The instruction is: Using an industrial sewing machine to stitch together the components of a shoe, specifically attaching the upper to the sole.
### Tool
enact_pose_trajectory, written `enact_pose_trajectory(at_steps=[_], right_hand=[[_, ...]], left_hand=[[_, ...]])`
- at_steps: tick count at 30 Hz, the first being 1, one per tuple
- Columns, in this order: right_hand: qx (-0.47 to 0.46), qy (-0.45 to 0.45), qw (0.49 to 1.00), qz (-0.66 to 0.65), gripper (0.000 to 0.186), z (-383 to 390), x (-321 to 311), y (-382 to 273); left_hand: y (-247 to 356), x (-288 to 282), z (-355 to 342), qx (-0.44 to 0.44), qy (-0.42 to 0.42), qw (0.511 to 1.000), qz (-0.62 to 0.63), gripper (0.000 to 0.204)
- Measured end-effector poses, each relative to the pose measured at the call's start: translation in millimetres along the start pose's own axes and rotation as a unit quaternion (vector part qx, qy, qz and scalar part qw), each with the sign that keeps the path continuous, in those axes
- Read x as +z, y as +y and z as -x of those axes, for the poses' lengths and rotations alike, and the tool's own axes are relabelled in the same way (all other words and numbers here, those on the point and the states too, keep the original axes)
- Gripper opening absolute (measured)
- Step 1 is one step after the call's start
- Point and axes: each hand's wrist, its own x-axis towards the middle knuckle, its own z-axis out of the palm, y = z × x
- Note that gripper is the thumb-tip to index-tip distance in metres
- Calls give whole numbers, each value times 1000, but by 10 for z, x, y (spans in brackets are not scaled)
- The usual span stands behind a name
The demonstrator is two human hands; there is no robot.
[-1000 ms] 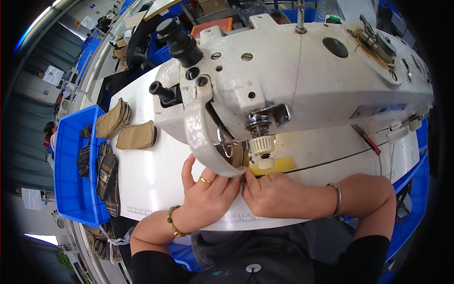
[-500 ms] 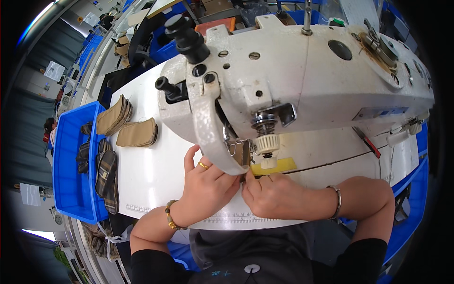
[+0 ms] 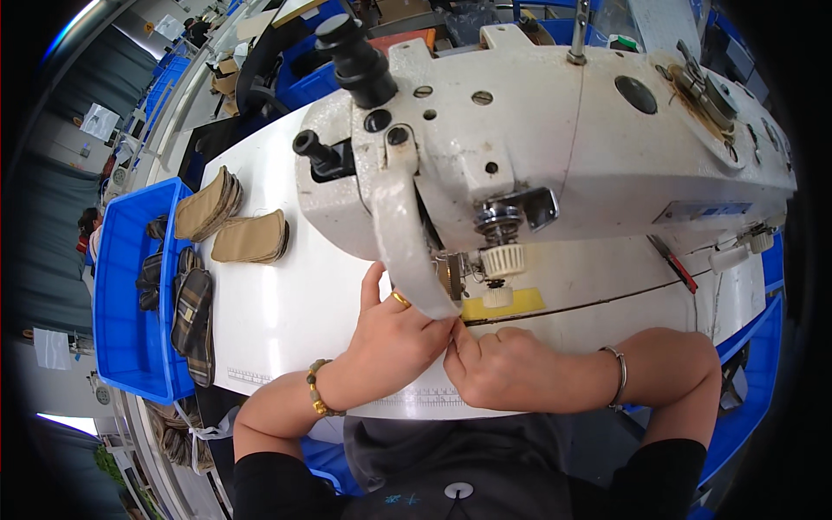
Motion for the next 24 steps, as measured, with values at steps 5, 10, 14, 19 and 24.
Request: enact_pose_trajectory(at_steps=[5, 10, 14, 19, 24], right_hand=[[-2, -5, 1000, -4, 24, 3, 39, -6], [19, 75, 997, 23, 11, -20, 162, 77], [37, 72, 997, 18, 10, -53, 207, 153], [67, 62, 995, -26, 9, -78, 201, 201], [65, 67, 995, -35, 10, -73, 185, 231]], left_hand=[[1, -21, -52, 19, 19, 999, -22, 18], [-89, 14, -175, 22, 38, 998, -46, 21], [-177, 51, -246, 9, 75, 997, -30, 20], [-325, 119, -276, 15, 90, 996, -12, 19], [-365, -315, -335, -64, -62, 970, 228, 24]])
